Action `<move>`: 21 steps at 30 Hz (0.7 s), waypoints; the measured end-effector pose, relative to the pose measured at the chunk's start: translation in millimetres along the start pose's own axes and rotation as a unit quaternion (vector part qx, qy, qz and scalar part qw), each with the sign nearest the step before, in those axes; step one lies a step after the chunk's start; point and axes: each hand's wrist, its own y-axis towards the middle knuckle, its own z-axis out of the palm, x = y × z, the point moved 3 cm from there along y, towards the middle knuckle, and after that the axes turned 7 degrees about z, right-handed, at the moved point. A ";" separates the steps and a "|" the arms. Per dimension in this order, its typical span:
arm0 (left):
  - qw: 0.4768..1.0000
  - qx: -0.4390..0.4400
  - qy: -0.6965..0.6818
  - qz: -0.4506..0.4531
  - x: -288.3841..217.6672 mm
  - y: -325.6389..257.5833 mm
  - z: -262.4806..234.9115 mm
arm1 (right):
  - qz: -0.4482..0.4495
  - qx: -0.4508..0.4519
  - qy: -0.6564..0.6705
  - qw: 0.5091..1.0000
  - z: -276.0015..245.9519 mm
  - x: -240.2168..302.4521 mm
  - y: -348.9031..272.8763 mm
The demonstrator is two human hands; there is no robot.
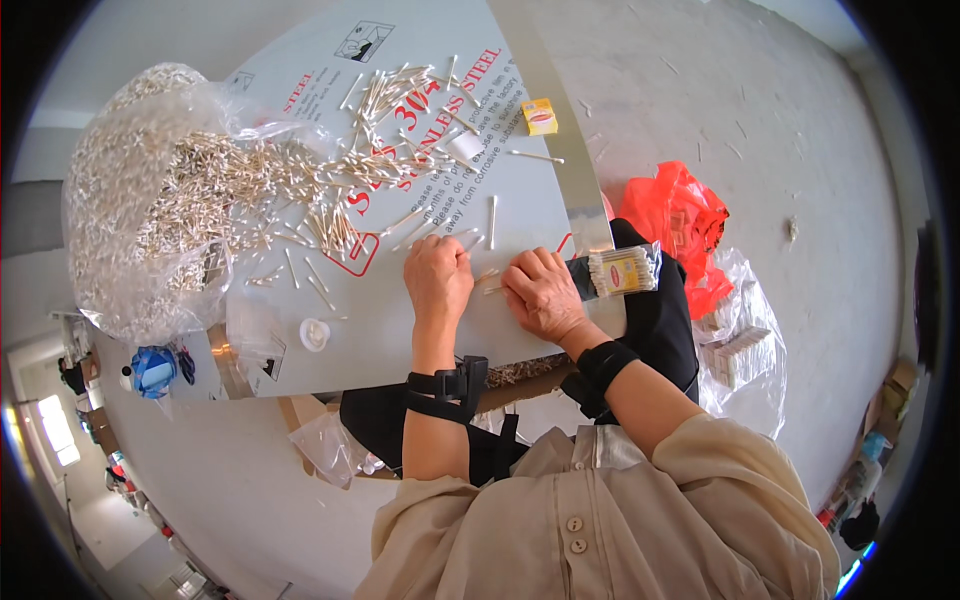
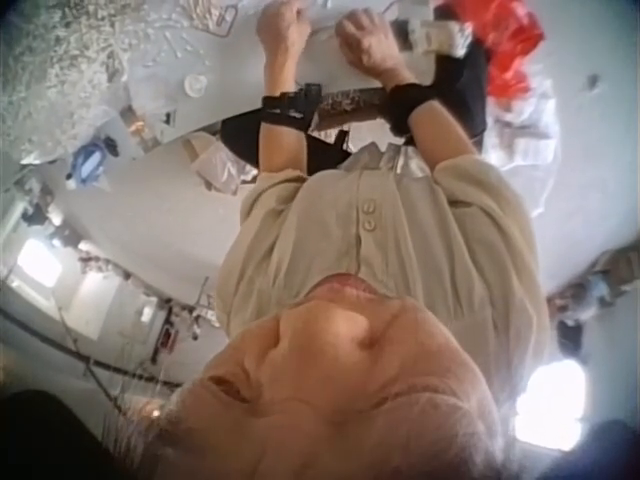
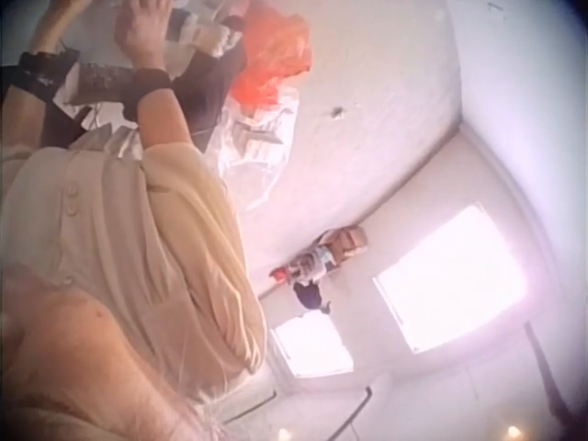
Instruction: Packaging loose cotton swabs into small plastic bags and sealing them.
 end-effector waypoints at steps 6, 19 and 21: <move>0.998 -0.027 0.018 0.052 -37.1 25.5 8.1 | -0.001 -0.008 -0.007 1.000 4.1 -0.9 -0.1; 0.989 -0.118 -0.040 -0.075 50.9 9.5 -25.9 | -0.002 -0.012 0.001 1.000 3.5 -1.0 -0.6; 0.987 -0.140 0.069 -0.019 57.7 21.1 -39.6 | -0.002 -0.017 0.002 1.000 2.7 -1.6 -0.9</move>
